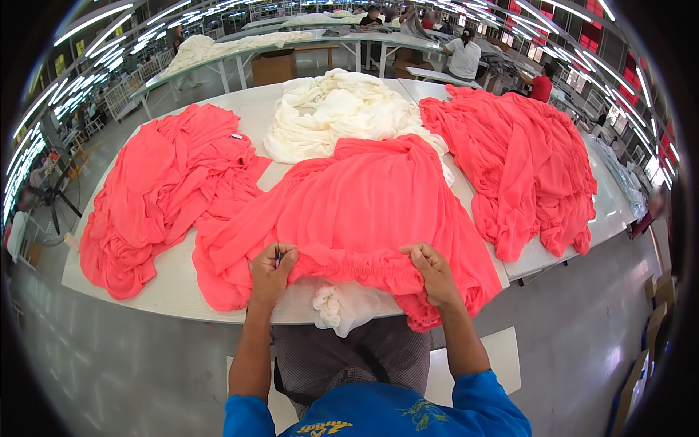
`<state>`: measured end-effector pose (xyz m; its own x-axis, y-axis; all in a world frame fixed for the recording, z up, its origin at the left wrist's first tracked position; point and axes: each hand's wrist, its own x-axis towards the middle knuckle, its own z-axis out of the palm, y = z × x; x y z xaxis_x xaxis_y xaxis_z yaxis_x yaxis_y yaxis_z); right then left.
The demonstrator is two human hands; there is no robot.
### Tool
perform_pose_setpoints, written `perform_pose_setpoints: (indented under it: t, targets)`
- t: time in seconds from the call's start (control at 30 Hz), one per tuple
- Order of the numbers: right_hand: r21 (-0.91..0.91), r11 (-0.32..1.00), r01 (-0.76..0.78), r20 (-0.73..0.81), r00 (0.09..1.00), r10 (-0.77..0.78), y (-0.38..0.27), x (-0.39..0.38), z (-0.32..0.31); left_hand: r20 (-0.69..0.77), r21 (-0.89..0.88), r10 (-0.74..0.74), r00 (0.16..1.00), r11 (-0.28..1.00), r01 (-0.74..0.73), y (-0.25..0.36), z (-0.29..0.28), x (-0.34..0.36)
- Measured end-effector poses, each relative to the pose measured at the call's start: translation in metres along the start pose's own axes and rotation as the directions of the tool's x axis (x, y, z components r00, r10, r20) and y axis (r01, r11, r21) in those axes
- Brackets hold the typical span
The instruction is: The person uses small scissors to trim loose threads from the edges and seams of pink and white garments on a worktable. They repeatedly pick up garments, cut visible threads, and place the items back on the table.
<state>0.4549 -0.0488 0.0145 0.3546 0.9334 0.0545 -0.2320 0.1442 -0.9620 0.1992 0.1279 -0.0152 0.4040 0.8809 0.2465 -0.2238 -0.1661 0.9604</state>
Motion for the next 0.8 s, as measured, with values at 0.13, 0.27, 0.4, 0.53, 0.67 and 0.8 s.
perform_pose_setpoints:
  t: [0.13, 0.27, 0.4, 0.53, 0.67, 0.8]
  targets:
    - [-0.021, 0.999, 0.029, 0.035, 0.999, -0.028, 0.001, -0.012, -0.001, -0.067, 0.404, 0.206, 0.976, 0.9, -0.162, -0.002, 0.003, -0.014]
    - [-0.086, 0.996, 0.015, -0.009, 1.0, -0.016, 0.006, -0.017, -0.006, -0.009, 0.574, 0.531, 0.847, 0.696, -0.431, 0.035, 0.042, -0.051]
    - [-0.037, 0.999, 0.035, -0.031, 0.999, -0.036, 0.008, -0.016, -0.008, 0.249, 0.355, 0.426, 0.87, 0.795, -0.491, 0.03, 0.069, -0.074]
    - [-0.097, 0.994, 0.042, -0.052, 0.998, -0.047, 0.003, -0.018, -0.005, 0.342, 0.404, 0.372, 0.863, 0.771, -0.493, 0.018, 0.08, -0.071]
    - [-0.084, 0.995, 0.056, -0.047, 0.997, -0.06, 0.003, -0.018, -0.009, 0.347, 0.486, 0.344, 0.872, 0.729, -0.481, -0.008, 0.078, -0.051]
    - [-0.422, 0.904, 0.072, -0.165, 0.974, -0.155, 0.005, -0.022, -0.011, 0.37, 0.403, 0.187, 0.91, 0.85, -0.339, 0.003, 0.074, -0.047]
